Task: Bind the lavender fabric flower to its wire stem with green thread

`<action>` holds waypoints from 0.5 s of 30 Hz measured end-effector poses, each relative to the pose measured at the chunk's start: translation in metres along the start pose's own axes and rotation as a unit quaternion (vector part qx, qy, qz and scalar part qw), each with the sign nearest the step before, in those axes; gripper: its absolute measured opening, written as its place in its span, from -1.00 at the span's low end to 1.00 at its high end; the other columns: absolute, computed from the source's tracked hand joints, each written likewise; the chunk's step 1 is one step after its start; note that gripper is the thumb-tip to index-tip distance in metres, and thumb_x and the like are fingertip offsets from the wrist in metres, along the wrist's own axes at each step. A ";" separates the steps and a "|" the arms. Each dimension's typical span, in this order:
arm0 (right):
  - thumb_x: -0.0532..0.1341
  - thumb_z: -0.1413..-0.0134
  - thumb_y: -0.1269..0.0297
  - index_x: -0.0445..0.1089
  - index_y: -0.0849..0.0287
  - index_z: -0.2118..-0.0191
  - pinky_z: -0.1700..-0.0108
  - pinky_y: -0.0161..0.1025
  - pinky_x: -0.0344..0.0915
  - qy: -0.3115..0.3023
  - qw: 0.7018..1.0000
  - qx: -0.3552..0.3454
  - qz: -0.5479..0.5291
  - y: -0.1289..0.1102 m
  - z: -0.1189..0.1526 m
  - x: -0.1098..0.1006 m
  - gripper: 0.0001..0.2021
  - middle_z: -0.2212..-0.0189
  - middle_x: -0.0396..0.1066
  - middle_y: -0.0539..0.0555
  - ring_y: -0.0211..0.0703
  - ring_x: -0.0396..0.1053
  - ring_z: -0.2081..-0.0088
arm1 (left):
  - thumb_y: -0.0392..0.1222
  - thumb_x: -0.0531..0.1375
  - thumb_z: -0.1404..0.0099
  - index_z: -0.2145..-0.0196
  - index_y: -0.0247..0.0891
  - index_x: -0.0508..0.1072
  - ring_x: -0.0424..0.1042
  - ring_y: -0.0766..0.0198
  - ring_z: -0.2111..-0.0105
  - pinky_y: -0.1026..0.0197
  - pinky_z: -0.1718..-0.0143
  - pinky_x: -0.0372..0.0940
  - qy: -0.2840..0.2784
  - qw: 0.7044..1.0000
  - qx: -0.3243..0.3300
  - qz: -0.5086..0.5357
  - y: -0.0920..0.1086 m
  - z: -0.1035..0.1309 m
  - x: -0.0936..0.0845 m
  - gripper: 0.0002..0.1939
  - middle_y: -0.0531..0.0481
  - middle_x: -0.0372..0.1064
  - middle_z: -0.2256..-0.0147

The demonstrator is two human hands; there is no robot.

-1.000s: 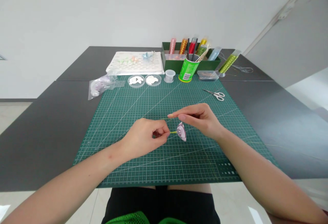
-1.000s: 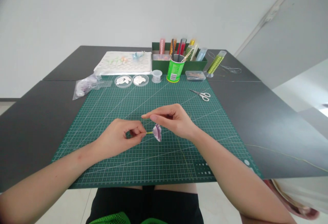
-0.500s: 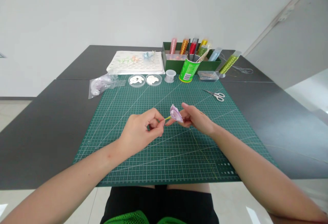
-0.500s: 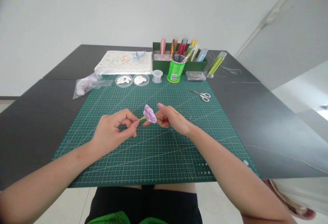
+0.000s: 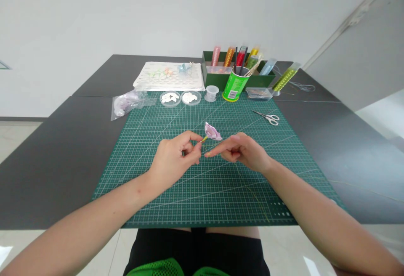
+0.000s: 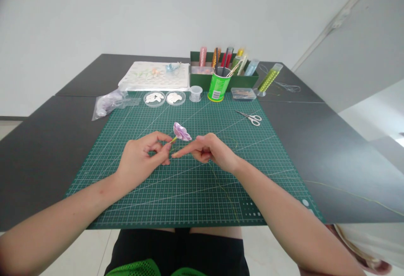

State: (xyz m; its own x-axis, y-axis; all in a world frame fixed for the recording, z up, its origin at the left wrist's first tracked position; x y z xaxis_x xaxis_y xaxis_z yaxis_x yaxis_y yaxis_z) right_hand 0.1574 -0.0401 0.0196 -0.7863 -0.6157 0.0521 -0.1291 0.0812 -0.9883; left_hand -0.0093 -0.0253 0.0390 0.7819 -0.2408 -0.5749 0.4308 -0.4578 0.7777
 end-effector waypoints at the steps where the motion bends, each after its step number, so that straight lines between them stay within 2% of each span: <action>1: -0.08 -0.45 -0.03 0.65 0.27 0.10 0.54 -0.26 -0.15 0.000 1.000 0.007 -0.005 0.001 0.000 0.000 -0.38 0.68 -0.09 -0.14 -0.31 -0.15 0.63 | -0.18 0.17 -0.40 0.24 -0.21 0.49 0.49 0.38 0.62 0.35 0.45 0.33 0.003 1.000 -0.008 0.023 0.000 0.000 -0.001 -0.89 0.20 0.49 0.62; 4: -0.09 -0.44 -0.07 0.64 0.27 0.14 0.54 -0.25 -0.16 0.032 0.999 0.027 -0.027 0.003 -0.002 0.000 -0.37 0.69 -0.09 -0.14 -0.30 -0.17 0.63 | -0.20 0.18 -0.37 0.29 -0.24 0.48 0.48 0.39 0.65 0.38 0.51 0.34 0.015 0.994 -0.034 0.099 0.000 -0.001 -0.004 -0.90 0.19 0.48 0.64; 7: -0.01 -0.39 -0.08 0.55 0.24 0.21 0.55 -0.27 -0.19 0.127 0.988 0.049 -0.074 0.008 -0.005 -0.009 -0.47 0.70 -0.13 -0.17 -0.30 -0.21 0.64 | -0.21 0.19 -0.36 0.31 -0.25 0.47 0.48 0.39 0.67 0.40 0.56 0.34 0.034 0.988 -0.040 0.147 0.001 -0.001 -0.008 -0.90 0.17 0.48 0.65; 10: 0.04 -0.34 -0.07 0.35 0.12 0.22 0.57 -0.30 -0.20 0.222 0.963 0.097 -0.119 0.020 -0.004 -0.020 -0.64 0.69 -0.12 -0.21 -0.32 -0.23 0.66 | -0.23 0.20 -0.35 0.33 -0.25 0.47 0.47 0.40 0.68 0.41 0.56 0.34 0.050 0.986 -0.027 0.158 0.003 0.000 -0.010 -0.91 0.17 0.48 0.66; 12: 0.03 -0.33 -0.03 0.23 0.08 0.20 0.56 -0.32 -0.10 0.262 0.954 0.128 -0.075 0.026 -0.002 -0.026 -0.72 0.66 0.01 -0.20 -0.31 -0.10 0.66 | -0.25 0.19 -0.35 0.33 -0.24 0.47 0.47 0.41 0.68 0.43 0.56 0.34 0.053 0.986 -0.017 0.155 0.003 0.001 -0.010 -0.92 0.18 0.48 0.66; 13: 0.05 -0.32 0.00 0.21 0.08 0.18 0.53 -0.31 0.02 0.279 0.951 0.129 -0.018 0.026 -0.001 -0.029 -0.75 0.61 0.13 -0.16 -0.28 0.05 0.62 | -0.27 0.19 -0.35 0.32 -0.24 0.47 0.47 0.42 0.68 0.43 0.56 0.34 0.053 0.987 -0.013 0.153 0.003 0.001 -0.009 -0.92 0.19 0.48 0.66; 15: 0.14 -0.28 0.07 0.25 0.09 0.04 0.29 -0.18 0.32 0.305 0.938 0.087 0.139 0.018 0.001 -0.033 -0.74 0.38 0.41 0.00 -0.16 0.36 0.38 | -0.29 0.19 -0.35 0.32 -0.24 0.48 0.47 0.43 0.68 0.45 0.56 0.33 0.049 0.987 -0.007 0.151 0.004 0.001 -0.008 -0.92 0.20 0.48 0.66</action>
Point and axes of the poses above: each hand's wrist, its own z-axis away from the middle knuckle, its own x-axis out of the palm, y = z × x, the point moved 6 cm from there along -z, towards the middle knuckle
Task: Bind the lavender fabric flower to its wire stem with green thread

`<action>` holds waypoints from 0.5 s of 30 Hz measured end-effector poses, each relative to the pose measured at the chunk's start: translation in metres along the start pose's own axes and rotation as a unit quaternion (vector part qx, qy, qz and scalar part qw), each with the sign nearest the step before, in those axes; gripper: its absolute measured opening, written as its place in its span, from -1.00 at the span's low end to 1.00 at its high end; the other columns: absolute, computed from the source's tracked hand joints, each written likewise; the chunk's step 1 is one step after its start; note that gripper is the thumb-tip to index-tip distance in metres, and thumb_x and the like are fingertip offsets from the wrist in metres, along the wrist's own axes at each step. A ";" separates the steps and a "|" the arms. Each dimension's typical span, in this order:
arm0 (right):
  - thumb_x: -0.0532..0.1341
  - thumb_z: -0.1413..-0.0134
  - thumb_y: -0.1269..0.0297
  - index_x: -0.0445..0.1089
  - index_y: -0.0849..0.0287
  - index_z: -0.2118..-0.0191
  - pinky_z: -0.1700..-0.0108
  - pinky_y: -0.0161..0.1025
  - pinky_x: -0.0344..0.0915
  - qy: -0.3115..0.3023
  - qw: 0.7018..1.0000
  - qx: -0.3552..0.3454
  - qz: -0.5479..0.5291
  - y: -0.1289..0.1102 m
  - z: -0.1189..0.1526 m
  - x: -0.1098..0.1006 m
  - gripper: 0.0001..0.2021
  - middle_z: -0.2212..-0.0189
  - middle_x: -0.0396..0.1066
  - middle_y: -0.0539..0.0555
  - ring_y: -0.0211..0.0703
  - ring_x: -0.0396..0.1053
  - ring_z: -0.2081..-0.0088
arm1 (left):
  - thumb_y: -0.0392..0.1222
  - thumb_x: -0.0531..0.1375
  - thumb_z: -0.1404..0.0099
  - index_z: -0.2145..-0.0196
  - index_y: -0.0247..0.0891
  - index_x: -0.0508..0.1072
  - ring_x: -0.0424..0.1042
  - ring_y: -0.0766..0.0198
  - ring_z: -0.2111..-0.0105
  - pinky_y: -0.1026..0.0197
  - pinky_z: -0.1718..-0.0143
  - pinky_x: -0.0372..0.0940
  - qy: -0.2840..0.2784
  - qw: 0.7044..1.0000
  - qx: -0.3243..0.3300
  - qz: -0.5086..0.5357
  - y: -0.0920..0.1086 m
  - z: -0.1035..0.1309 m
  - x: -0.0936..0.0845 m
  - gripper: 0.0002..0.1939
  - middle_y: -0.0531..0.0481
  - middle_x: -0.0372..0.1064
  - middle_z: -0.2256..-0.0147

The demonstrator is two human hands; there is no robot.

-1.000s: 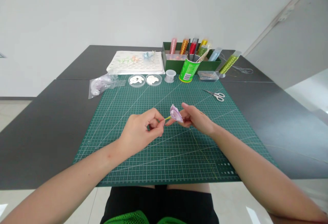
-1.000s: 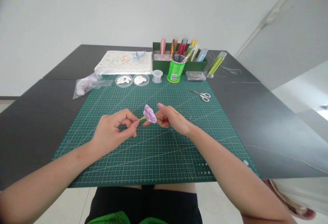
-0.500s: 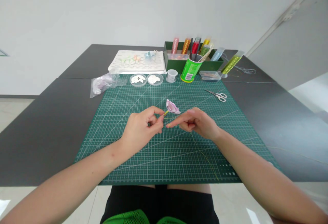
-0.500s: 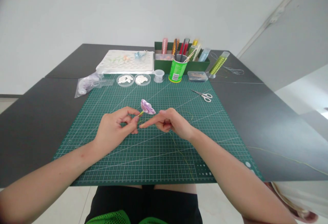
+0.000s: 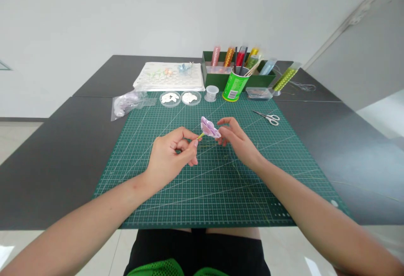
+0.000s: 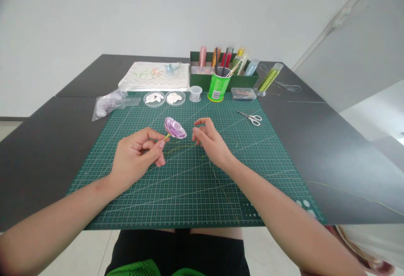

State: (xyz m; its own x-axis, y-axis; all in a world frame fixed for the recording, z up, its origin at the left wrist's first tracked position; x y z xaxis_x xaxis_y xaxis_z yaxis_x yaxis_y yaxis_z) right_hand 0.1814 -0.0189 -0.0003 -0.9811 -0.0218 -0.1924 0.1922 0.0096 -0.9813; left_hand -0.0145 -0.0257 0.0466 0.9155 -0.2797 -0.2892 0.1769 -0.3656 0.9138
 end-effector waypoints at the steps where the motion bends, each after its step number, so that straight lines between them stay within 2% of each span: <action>1: 0.19 -0.25 0.10 0.25 0.10 -0.08 0.08 -0.06 0.37 0.017 0.997 -0.052 0.061 -0.006 0.002 -0.001 -0.65 0.19 0.48 0.10 -0.07 0.43 0.18 | -0.30 0.19 -0.35 0.32 -0.24 0.48 0.47 0.44 0.68 0.45 0.56 0.33 -0.001 1.000 0.003 -0.002 0.000 0.000 0.000 -0.92 0.21 0.47 0.66; 3: 0.24 -0.23 0.16 0.20 0.08 -0.28 -0.26 0.16 0.20 0.009 0.984 -0.129 0.124 -0.015 0.008 0.004 -0.47 -0.18 0.38 0.22 0.07 0.34 -0.18 | -0.31 0.19 -0.35 0.31 -0.24 0.48 0.47 0.46 0.68 0.47 0.54 0.34 -0.003 1.000 0.010 -0.011 0.001 -0.001 0.001 -0.92 0.22 0.47 0.66; 4: 0.23 -0.26 0.17 0.18 0.05 -0.33 -0.35 0.20 0.10 -0.015 0.983 -0.144 0.116 -0.017 0.011 0.009 -0.44 -0.29 0.29 0.22 0.09 0.25 -0.29 | -0.32 0.19 -0.35 0.31 -0.24 0.48 0.47 0.47 0.68 0.48 0.53 0.34 -0.003 1.000 0.015 -0.017 0.002 -0.001 0.001 -0.92 0.23 0.47 0.66; 6: 0.18 -0.33 0.16 0.24 0.01 -0.33 -0.41 0.18 0.07 -0.088 0.986 -0.133 0.038 -0.018 0.017 0.021 -0.50 -0.35 0.25 0.16 0.06 0.20 -0.36 | -0.32 0.20 -0.35 0.31 -0.24 0.48 0.46 0.48 0.68 0.48 0.51 0.34 -0.002 0.999 0.025 -0.031 0.002 -0.002 0.000 -0.93 0.24 0.46 0.67; 7: 0.17 -0.36 0.14 0.31 0.01 -0.30 -0.39 0.15 0.13 -0.124 0.985 -0.117 -0.021 -0.018 0.020 0.027 -0.55 -0.32 0.30 0.15 0.04 0.26 -0.33 | -0.32 0.20 -0.35 0.31 -0.24 0.48 0.46 0.48 0.68 0.48 0.50 0.35 0.000 0.999 0.029 -0.039 0.003 -0.002 0.000 -0.92 0.25 0.46 0.67; 9: 0.16 -0.38 0.10 0.41 0.02 -0.22 -0.28 0.09 0.32 -0.174 0.972 -0.082 -0.135 -0.019 0.026 0.037 -0.62 -0.20 0.46 0.14 -0.01 0.45 -0.17 | -0.31 0.19 -0.36 0.30 -0.24 0.48 0.46 0.48 0.68 0.46 0.48 0.35 0.007 0.998 0.036 -0.052 0.003 -0.002 -0.002 -0.92 0.25 0.46 0.67; 10: 0.17 -0.38 0.09 0.44 0.03 -0.21 -0.16 0.03 0.43 -0.187 0.964 -0.067 -0.177 -0.019 0.029 0.040 -0.62 -0.12 0.52 0.15 -0.04 0.54 -0.05 | -0.31 0.19 -0.36 0.30 -0.24 0.49 0.46 0.48 0.68 0.45 0.48 0.35 0.012 0.997 0.039 -0.060 0.003 -0.002 -0.003 -0.92 0.25 0.45 0.67; 12: 0.17 -0.39 0.08 0.44 0.05 -0.21 0.22 -0.18 0.55 -0.191 0.959 -0.048 -0.203 -0.021 0.033 0.044 -0.62 0.10 0.60 0.13 -0.18 0.60 0.29 | -0.30 0.20 -0.37 0.29 -0.23 0.50 0.45 0.47 0.68 0.44 0.47 0.35 0.020 0.996 0.042 -0.079 0.002 -0.003 -0.005 -0.92 0.26 0.44 0.67; 14: 0.18 -0.38 0.13 0.46 0.10 -0.18 0.54 -0.38 0.33 -0.167 0.973 -0.068 -0.145 -0.024 0.036 0.042 -0.64 0.39 0.56 0.02 -0.34 0.41 0.57 | -0.29 0.20 -0.37 0.29 -0.23 0.50 0.44 0.48 0.68 0.44 0.47 0.34 0.024 0.994 0.042 -0.096 0.001 -0.003 -0.005 -0.91 0.27 0.43 0.68; 15: 0.19 -0.37 0.17 0.50 0.13 -0.14 0.61 -0.41 0.21 -0.142 0.981 -0.096 -0.091 -0.027 0.037 0.040 -0.67 0.51 0.47 -0.05 -0.40 0.28 0.64 | -0.29 0.20 -0.38 0.30 -0.23 0.50 0.43 0.48 0.69 0.44 0.47 0.34 0.024 0.994 0.041 -0.103 0.001 -0.003 -0.005 -0.91 0.27 0.42 0.68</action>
Point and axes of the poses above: each hand's wrist, its own z-axis away from the middle knuckle, its own x-axis out of the palm, y = z × x, the point moved 6 cm from there along -z, towards the middle knuckle
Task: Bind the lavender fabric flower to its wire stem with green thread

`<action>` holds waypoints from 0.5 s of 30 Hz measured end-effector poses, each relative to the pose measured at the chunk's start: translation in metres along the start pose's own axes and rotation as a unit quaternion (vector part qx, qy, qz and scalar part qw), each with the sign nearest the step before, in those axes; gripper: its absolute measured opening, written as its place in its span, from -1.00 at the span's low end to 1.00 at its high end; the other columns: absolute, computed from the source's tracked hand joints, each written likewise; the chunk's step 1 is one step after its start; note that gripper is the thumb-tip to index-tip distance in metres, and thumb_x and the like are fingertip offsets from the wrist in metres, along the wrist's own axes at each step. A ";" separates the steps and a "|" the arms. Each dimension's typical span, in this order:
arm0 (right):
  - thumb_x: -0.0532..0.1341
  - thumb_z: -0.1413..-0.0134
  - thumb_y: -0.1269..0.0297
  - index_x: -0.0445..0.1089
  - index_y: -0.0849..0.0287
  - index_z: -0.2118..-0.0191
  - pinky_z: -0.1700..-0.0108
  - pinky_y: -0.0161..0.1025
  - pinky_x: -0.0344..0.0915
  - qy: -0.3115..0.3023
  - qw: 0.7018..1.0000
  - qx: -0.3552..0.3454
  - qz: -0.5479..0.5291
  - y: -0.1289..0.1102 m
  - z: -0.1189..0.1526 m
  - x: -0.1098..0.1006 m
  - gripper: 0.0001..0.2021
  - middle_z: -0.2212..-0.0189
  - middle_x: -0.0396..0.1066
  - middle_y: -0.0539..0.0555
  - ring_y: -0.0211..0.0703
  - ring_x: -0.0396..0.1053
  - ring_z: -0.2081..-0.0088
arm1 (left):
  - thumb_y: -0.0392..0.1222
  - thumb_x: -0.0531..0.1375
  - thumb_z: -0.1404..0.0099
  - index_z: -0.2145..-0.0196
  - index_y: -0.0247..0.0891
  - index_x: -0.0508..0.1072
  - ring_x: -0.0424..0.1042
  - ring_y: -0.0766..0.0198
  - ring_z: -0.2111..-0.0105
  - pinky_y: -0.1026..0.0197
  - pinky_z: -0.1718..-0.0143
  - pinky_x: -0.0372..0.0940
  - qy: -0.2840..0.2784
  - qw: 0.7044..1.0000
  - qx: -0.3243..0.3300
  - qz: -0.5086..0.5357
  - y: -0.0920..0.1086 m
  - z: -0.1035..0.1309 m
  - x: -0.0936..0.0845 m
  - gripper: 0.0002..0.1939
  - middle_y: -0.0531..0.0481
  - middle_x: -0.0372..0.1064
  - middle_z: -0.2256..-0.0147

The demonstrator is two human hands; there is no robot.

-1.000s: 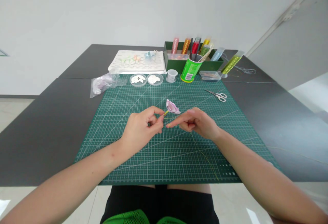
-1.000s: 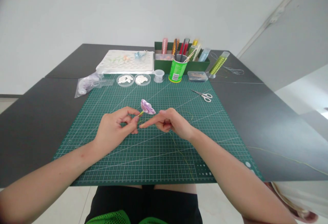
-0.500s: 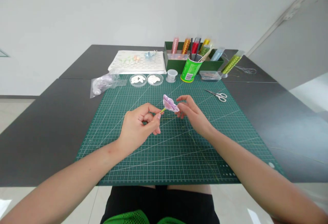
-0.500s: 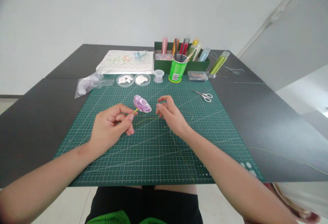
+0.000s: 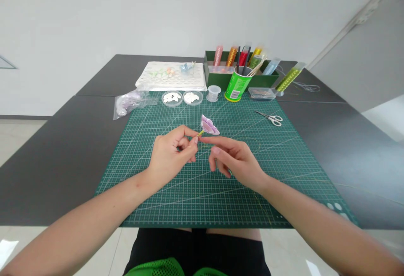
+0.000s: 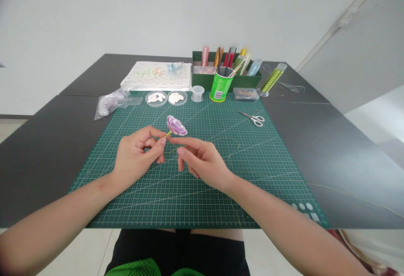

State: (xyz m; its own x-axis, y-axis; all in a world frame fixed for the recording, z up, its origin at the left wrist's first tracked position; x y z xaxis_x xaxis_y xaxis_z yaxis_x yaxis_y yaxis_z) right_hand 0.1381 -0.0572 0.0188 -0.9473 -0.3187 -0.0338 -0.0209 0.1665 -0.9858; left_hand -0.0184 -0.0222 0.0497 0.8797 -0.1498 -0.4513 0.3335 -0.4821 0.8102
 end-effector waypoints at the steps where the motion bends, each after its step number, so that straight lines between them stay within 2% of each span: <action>1: 0.20 -0.36 0.23 0.53 0.16 -0.09 0.62 -0.42 0.13 0.020 0.997 -0.028 0.067 -0.005 0.001 -0.002 -0.71 0.58 0.39 -0.09 -0.42 0.18 0.67 | -0.29 0.20 -0.38 0.30 -0.23 0.50 0.42 0.48 0.69 0.43 0.47 0.33 -0.001 1.000 -0.002 -0.004 -0.001 0.000 0.000 -0.91 0.27 0.42 0.69; 2: 0.20 -0.35 0.28 0.56 0.18 -0.03 0.61 -0.42 0.10 0.038 0.989 -0.060 0.133 -0.010 0.002 -0.003 -0.74 0.61 0.34 -0.11 -0.43 0.14 0.66 | -0.28 0.19 -0.39 0.30 -0.23 0.50 0.42 0.47 0.69 0.43 0.48 0.32 -0.001 1.000 -0.005 -0.008 -0.002 0.000 0.000 -0.90 0.27 0.41 0.69; 4: 0.16 -0.36 0.38 0.57 0.21 0.01 0.58 -0.41 0.10 0.058 0.962 -0.119 0.237 -0.019 0.005 -0.002 -0.76 0.57 0.38 -0.08 -0.42 0.15 0.63 | -0.27 0.19 -0.40 0.30 -0.23 0.50 0.42 0.47 0.69 0.43 0.49 0.31 -0.001 1.000 -0.010 -0.020 -0.004 0.000 0.001 -0.90 0.27 0.40 0.69; 8: 0.09 -0.38 0.49 0.51 0.25 -0.03 0.57 -0.42 0.10 0.024 0.923 -0.216 0.318 -0.032 0.009 0.004 -0.72 0.52 0.45 -0.06 -0.44 0.16 0.63 | -0.21 0.19 -0.43 0.25 -0.21 0.50 0.46 0.45 0.64 0.42 0.49 0.29 -0.034 0.998 -0.002 -0.051 -0.010 -0.003 0.007 -0.90 0.26 0.45 0.65; 11: 0.12 -0.35 0.53 0.52 0.24 0.00 0.58 -0.43 0.08 -0.011 0.921 -0.243 0.305 -0.042 0.011 0.005 -0.74 0.55 0.42 -0.09 -0.45 0.14 0.65 | -0.20 0.20 -0.45 0.27 -0.20 0.49 0.47 0.44 0.62 0.41 0.49 0.26 -0.067 0.995 0.003 -0.080 -0.014 -0.005 0.012 -0.89 0.26 0.48 0.62; 15: 0.17 -0.33 0.50 0.58 0.23 0.07 0.63 -0.43 0.01 -0.003 0.942 -0.226 0.246 -0.052 0.013 -0.003 -0.77 0.65 0.30 -0.13 -0.46 0.09 0.68 | -0.23 0.22 -0.43 0.32 -0.21 0.47 0.44 0.45 0.63 0.39 0.53 0.18 -0.109 0.987 0.016 -0.113 -0.014 -0.002 0.019 -0.87 0.26 0.50 0.60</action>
Point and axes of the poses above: each hand's wrist, its own z-axis away from the middle knuckle, its own x-axis out of the palm, y = z × x, the point moved 6 cm from there along -z, towards the middle knuckle
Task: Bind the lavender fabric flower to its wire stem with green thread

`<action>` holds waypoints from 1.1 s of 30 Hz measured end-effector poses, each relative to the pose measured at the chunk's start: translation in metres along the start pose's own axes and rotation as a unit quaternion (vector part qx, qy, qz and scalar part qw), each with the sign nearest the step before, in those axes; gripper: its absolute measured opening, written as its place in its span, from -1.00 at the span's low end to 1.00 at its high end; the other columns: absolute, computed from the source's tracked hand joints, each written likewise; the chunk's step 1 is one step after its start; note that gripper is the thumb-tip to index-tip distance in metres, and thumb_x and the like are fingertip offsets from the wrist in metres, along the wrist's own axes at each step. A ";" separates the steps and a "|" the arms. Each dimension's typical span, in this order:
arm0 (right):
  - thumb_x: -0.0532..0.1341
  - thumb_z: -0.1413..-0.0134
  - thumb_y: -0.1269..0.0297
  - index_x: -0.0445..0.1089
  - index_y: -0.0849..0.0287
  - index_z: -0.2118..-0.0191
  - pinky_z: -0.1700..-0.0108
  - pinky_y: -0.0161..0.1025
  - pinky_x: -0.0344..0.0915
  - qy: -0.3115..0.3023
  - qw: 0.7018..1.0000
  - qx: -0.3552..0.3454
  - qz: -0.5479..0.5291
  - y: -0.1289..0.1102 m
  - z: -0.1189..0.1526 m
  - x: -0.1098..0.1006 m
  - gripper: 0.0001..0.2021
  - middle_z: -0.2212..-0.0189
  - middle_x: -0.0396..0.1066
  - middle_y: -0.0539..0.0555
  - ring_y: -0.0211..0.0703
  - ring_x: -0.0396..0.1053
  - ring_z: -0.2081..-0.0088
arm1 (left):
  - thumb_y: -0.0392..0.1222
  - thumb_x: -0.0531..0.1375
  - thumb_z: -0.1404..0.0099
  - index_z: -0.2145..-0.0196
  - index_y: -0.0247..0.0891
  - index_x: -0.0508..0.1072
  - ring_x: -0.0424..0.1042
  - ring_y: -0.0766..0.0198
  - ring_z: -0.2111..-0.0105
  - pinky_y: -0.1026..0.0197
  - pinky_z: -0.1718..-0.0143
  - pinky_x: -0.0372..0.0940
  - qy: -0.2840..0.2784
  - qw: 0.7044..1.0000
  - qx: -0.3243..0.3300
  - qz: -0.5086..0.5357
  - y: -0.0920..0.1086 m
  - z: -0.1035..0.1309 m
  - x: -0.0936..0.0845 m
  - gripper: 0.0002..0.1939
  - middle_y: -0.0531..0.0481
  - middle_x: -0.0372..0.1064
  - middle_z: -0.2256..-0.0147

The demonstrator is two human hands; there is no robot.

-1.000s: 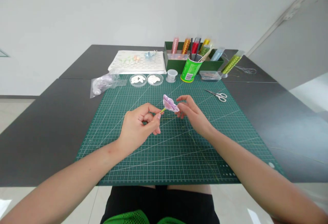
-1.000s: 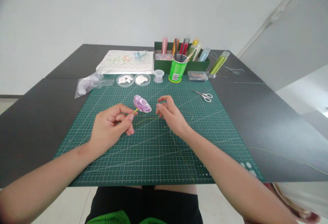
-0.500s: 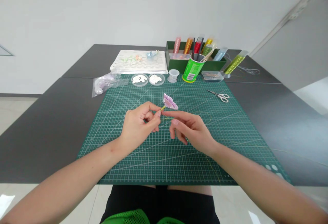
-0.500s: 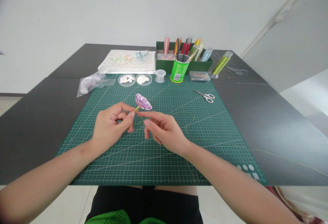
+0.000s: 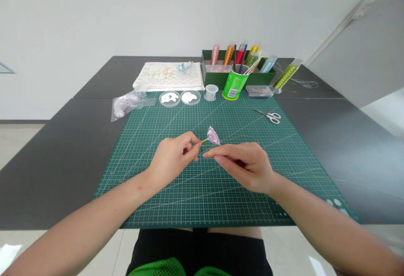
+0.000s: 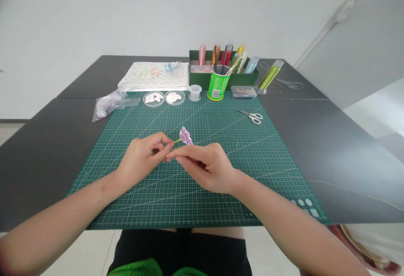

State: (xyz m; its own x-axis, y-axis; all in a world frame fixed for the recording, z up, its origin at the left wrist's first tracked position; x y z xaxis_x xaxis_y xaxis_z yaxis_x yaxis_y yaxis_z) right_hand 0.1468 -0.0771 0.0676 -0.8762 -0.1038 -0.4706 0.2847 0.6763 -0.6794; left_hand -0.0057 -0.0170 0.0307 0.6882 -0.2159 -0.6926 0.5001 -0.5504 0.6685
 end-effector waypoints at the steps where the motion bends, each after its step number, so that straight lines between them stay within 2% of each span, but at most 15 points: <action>1: 0.18 -0.32 0.48 0.60 0.23 0.08 0.64 -0.42 -0.02 0.009 1.000 0.014 -0.015 0.001 0.000 -0.003 -0.77 0.68 0.26 -0.15 -0.46 0.05 0.69 | -0.25 0.22 -0.42 0.33 -0.21 0.47 0.43 0.46 0.64 0.39 0.54 0.17 -0.011 1.000 0.007 -0.006 0.001 0.001 0.002 -0.87 0.26 0.50 0.59; 4: 0.22 -0.31 0.44 0.63 0.22 0.10 0.67 -0.38 -0.11 0.040 0.996 0.073 -0.038 0.008 0.000 -0.013 -0.78 0.73 0.19 -0.16 -0.44 -0.04 0.70 | -0.27 0.22 -0.40 0.34 -0.19 0.49 0.39 0.46 0.65 0.37 0.56 0.13 -0.040 0.998 0.029 -0.028 0.005 0.006 0.007 -0.87 0.27 0.49 0.59; 9: 0.24 -0.29 0.36 0.66 0.21 0.10 0.63 -0.35 -0.06 0.070 0.986 0.148 -0.036 0.028 -0.002 -0.023 -0.78 0.64 0.39 -0.08 -0.42 0.01 0.66 | -0.32 0.23 -0.34 0.32 -0.18 0.51 0.44 0.43 0.58 0.36 0.54 0.14 -0.070 0.989 0.114 -0.056 0.017 0.012 0.014 -0.91 0.25 0.48 0.55; 13: 0.23 -0.29 0.31 0.65 0.15 0.05 0.55 -0.33 0.11 0.052 0.983 0.175 -0.030 0.041 -0.003 -0.023 -0.75 0.41 0.59 0.03 -0.34 0.22 0.57 | -0.32 0.18 -0.37 0.35 -0.20 0.47 0.43 0.42 0.60 0.35 0.55 0.15 -0.056 0.977 0.197 -0.058 0.030 0.017 0.012 -0.87 0.24 0.45 0.58; 18: 0.22 -0.30 0.26 0.64 0.11 0.03 0.33 -0.25 0.36 0.014 0.980 0.195 -0.035 0.058 -0.003 -0.019 -0.74 0.18 0.65 0.11 -0.17 0.50 0.32 | -0.32 0.17 -0.41 0.32 -0.21 0.44 0.44 0.44 0.62 0.36 0.54 0.22 -0.001 0.972 0.235 -0.026 0.039 0.021 0.002 -0.88 0.24 0.47 0.58; 21: 0.24 -0.30 0.21 0.64 0.13 0.06 0.24 -0.24 0.40 -0.024 0.977 0.204 -0.063 0.069 -0.002 -0.012 -0.75 0.17 0.65 0.12 -0.13 0.53 0.22 | -0.32 0.16 -0.44 0.29 -0.22 0.43 0.40 0.47 0.66 0.39 0.55 0.24 0.051 0.971 0.233 -0.010 0.039 0.021 -0.008 -0.89 0.26 0.45 0.62; 23: 0.25 -0.29 0.14 0.65 0.16 0.09 0.32 -0.28 0.35 -0.074 0.972 0.204 -0.092 0.073 -0.002 -0.004 -0.73 0.31 0.62 0.08 -0.19 0.49 0.32 | -0.30 0.16 -0.45 0.29 -0.23 0.44 0.39 0.47 0.67 0.39 0.55 0.25 0.087 0.971 0.224 -0.017 0.039 0.020 -0.015 -0.88 0.25 0.44 0.64; 26: 0.26 -0.30 0.09 0.65 0.20 0.12 0.51 -0.36 0.09 -0.143 0.961 0.211 -0.103 0.072 0.000 0.004 -0.70 0.61 0.37 -0.08 -0.35 0.17 0.57 | -0.27 0.16 -0.44 0.29 -0.22 0.46 0.38 0.45 0.68 0.37 0.56 0.24 0.137 0.971 0.187 -0.050 0.036 0.018 -0.025 -0.88 0.24 0.43 0.66; 28: 0.24 -0.33 0.12 0.64 0.21 0.09 0.56 -0.35 -0.06 -0.169 0.956 0.218 -0.098 0.068 0.000 0.006 -0.69 0.69 0.19 -0.14 -0.38 -0.02 0.62 | -0.26 0.18 -0.44 0.29 -0.22 0.47 0.38 0.45 0.69 0.37 0.57 0.22 0.165 0.973 0.149 -0.069 0.033 0.016 -0.030 -0.88 0.24 0.43 0.67; 29: 0.22 -0.34 0.13 0.63 0.21 0.06 0.57 -0.34 -0.08 -0.177 0.954 0.219 -0.098 0.066 0.000 0.005 -0.69 0.70 0.15 -0.15 -0.38 -0.06 0.62 | -0.26 0.18 -0.43 0.30 -0.22 0.47 0.39 0.45 0.69 0.37 0.57 0.22 0.175 0.973 0.130 -0.072 0.031 0.015 -0.033 -0.88 0.24 0.44 0.67; 33: 0.23 -0.34 0.10 0.64 0.19 0.04 0.57 -0.32 -0.04 -0.189 0.954 0.205 -0.110 0.056 -0.001 0.001 -0.68 0.68 0.23 -0.10 -0.35 -0.01 0.61 | -0.28 0.18 -0.43 0.31 -0.21 0.46 0.46 0.43 0.63 0.39 0.54 0.25 0.193 0.976 0.079 -0.053 0.023 0.013 -0.037 -0.88 0.22 0.46 0.65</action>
State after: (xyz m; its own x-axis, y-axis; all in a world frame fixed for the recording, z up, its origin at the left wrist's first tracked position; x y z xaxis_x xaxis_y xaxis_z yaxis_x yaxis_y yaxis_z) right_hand 0.1613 -0.0382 0.0295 -0.7512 -0.5188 -0.4081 0.3064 0.2736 -0.9118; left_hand -0.0265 -0.0324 0.0677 0.7995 0.1526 -0.5809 0.5125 -0.6778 0.5272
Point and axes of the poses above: each hand's wrist, its own z-axis away from the middle knuckle, its own x-axis out of the palm, y = z × x, the point moved 6 cm from there along -z, towards the middle knuckle
